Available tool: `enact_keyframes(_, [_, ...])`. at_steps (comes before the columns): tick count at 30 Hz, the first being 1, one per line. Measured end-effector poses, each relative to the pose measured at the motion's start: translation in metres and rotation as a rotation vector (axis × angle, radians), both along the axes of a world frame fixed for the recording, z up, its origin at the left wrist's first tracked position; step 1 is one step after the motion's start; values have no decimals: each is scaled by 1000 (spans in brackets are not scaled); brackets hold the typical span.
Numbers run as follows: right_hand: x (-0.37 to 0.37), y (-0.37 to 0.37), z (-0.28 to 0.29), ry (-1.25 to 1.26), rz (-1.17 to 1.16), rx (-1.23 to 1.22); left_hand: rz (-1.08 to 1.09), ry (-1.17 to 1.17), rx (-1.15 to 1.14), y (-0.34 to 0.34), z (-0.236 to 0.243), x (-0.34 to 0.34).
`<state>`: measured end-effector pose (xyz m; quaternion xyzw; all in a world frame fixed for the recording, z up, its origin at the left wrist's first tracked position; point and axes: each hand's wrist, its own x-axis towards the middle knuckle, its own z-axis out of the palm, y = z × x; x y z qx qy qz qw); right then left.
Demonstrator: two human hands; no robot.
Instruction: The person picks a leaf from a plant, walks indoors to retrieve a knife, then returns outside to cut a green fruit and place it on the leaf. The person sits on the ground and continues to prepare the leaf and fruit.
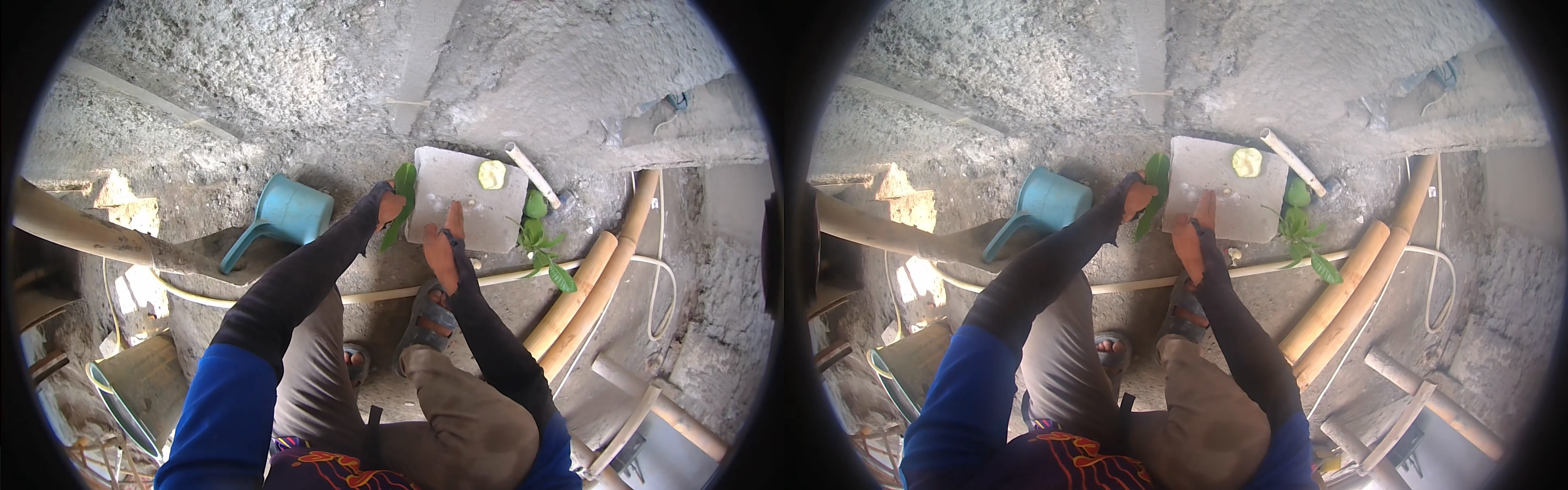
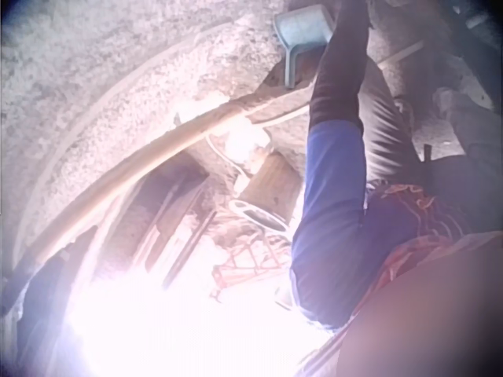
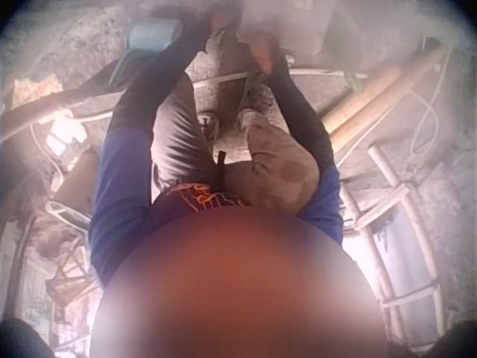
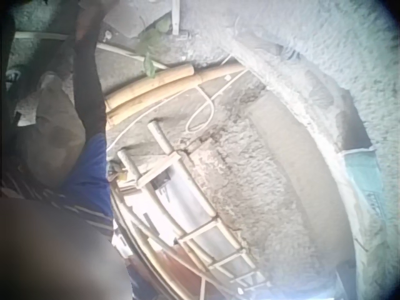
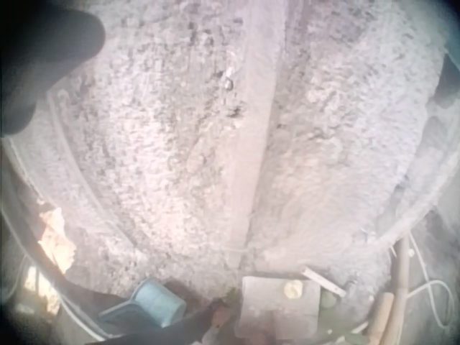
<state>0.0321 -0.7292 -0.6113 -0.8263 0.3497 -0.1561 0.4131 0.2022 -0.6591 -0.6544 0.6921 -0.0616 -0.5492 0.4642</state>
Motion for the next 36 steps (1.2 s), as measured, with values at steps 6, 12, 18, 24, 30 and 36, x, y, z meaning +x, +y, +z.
enact_keyframes(6, [15,12,13,-188,67,115,107,-35,74,-1,17,-7])
enact_keyframes(12, [-9,-13,-6,-154,-166,159,406,18,82,-4,16,-31])
enact_keyframes(18, [-25,-16,-13,-295,-260,281,678,-46,-332,5,-21,-51])
enact_keyframes(24, [-29,-35,-9,-351,-234,361,697,240,-560,24,-48,-49])
enact_keyframes(30, [-29,-47,-5,-288,-215,397,609,298,-454,30,-41,-44])
enact_keyframes(36, [-27,-44,-15,-252,-171,429,605,328,-429,22,-40,-46])
